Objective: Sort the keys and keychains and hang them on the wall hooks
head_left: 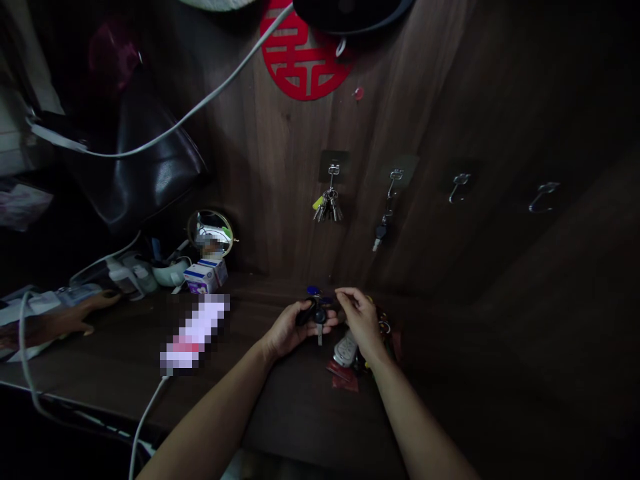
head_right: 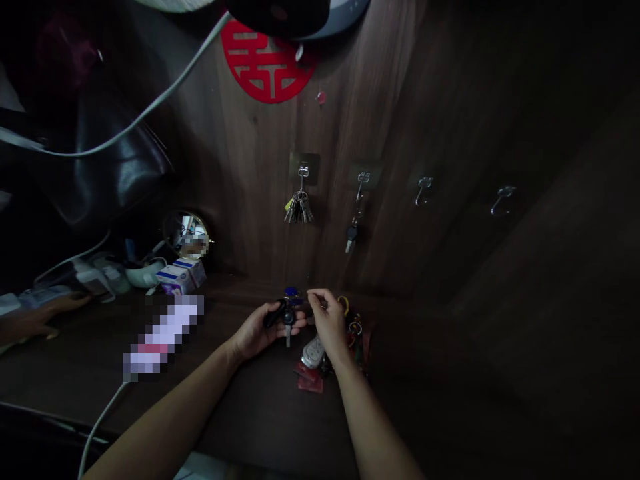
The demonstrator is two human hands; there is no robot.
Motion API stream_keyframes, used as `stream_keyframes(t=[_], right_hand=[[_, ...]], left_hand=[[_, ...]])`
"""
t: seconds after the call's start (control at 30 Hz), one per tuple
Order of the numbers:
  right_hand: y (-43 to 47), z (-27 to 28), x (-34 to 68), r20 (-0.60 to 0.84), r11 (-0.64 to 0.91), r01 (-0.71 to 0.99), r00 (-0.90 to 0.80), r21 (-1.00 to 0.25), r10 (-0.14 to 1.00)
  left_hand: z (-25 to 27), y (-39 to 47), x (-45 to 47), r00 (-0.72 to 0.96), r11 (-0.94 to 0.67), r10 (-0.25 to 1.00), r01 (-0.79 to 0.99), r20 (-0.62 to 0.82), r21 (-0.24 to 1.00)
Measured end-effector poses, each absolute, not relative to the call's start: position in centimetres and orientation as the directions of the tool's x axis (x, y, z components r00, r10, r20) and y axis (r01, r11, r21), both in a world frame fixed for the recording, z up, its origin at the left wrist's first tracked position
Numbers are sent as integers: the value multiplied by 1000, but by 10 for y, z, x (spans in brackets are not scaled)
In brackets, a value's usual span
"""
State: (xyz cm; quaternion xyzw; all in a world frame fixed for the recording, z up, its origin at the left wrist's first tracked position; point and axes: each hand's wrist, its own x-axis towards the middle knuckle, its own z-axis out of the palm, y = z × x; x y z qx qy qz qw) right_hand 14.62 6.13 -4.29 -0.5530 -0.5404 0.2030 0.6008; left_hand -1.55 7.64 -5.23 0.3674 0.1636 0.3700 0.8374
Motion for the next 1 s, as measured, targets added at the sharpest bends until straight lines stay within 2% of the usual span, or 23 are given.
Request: stream_keyframes(t=[0.27,0.53,0.63,0.77,0.87,1.0], right_hand=[[51,-33,138,678,492,566,170,-661,715],[50,-36,132,722,507,696,23,-508,692],[49,-33,133,722,510,671,56,-539,689],[48,-28,137,656,496,515,186,-699,732],[48,-26,140,546,456,334,265,-825,795],[50,-26,145,460,416,197,334,-888,823]], left_hand=[[-53,78,-15,657,437,754,-509,7,741],[-58,78,-11,600,388,800,-511,-4,767],[-57,77,-12,610,377,792,-496,5,783],[-55,81,-13,609,344,793,-464,13,816],[-57,84,-12,533,295,846,-446,-14,845],[-62,87,-9,421,150,907,-345,10,927]])
